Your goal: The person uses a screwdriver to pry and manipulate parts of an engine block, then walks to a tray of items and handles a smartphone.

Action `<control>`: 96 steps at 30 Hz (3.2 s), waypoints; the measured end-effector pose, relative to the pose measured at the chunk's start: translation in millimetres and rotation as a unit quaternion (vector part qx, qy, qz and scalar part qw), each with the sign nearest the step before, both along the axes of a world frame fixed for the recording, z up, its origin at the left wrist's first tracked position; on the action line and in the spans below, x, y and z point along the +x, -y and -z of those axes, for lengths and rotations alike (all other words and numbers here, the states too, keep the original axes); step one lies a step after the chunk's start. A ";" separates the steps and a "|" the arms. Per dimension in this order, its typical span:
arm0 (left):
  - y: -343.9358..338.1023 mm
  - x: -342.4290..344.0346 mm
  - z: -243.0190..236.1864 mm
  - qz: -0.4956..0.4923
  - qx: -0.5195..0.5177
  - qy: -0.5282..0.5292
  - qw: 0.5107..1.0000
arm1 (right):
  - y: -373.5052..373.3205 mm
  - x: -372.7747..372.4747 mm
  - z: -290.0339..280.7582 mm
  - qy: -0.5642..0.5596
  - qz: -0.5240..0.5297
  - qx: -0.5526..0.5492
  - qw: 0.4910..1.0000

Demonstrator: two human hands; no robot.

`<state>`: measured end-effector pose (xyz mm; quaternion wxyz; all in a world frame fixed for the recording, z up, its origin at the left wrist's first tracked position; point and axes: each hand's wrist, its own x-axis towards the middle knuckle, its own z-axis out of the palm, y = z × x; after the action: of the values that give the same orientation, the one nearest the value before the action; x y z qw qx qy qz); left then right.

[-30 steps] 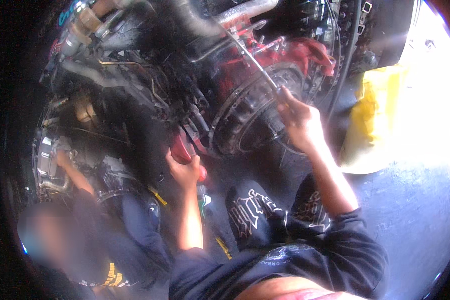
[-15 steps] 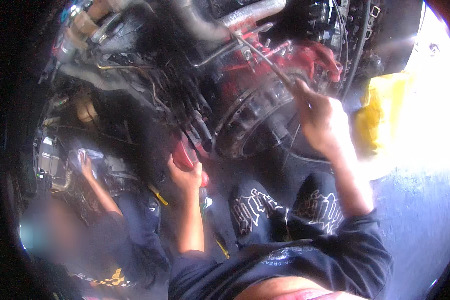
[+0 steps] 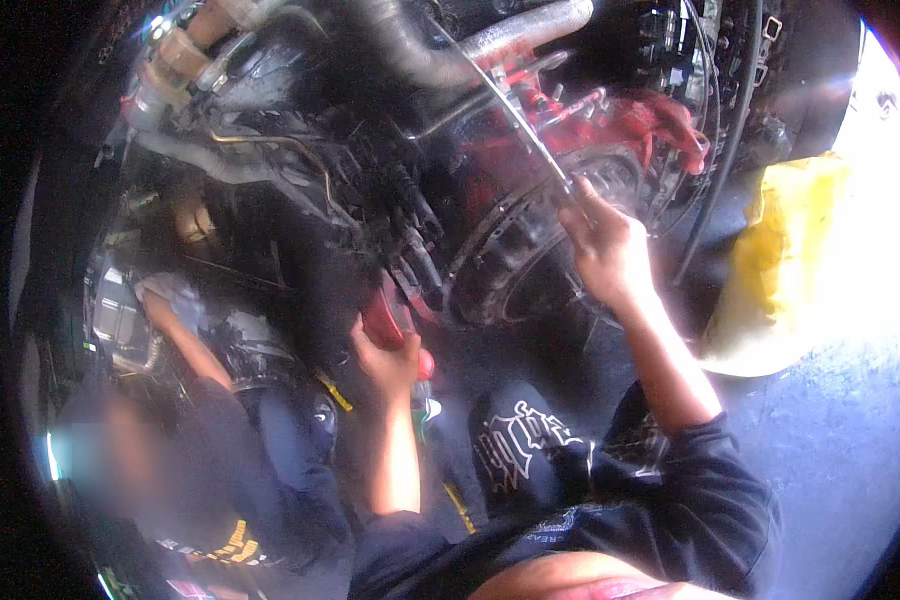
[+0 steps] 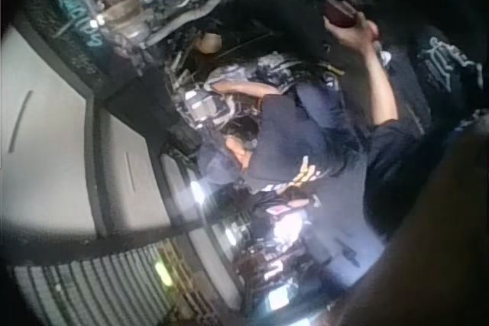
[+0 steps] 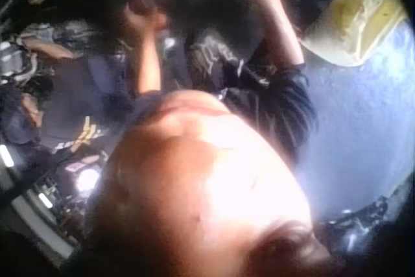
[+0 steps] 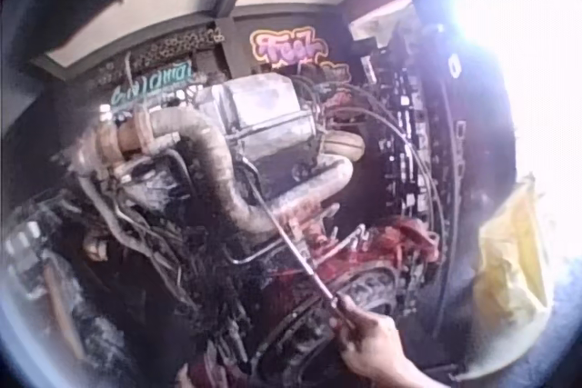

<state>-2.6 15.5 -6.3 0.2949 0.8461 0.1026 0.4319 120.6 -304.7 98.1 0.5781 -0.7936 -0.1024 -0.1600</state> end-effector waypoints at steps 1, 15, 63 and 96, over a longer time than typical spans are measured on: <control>8.7 4.1 -5.5 0.006 -0.032 0.005 0.999 | 4.1 -2.5 0.8 0.000 0.000 -0.006 1.000; 7.2 2.2 -8.1 -0.012 -0.063 -0.014 0.998 | 38.4 -10.0 1.9 0.006 -0.024 -0.016 1.000; 8.3 7.3 0.1 -0.086 -0.022 -0.049 0.995 | -12.6 -26.2 -8.3 0.058 0.032 0.022 0.998; 25.3 3.9 -7.6 -0.066 -0.068 -0.057 0.994 | -24.6 -45.0 -17.3 0.028 0.087 -0.066 0.994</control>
<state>1.3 -9.8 1.4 0.3160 0.8389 0.2036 0.3936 75.6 -280.2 115.4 0.5050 -0.8313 -0.0599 -0.2244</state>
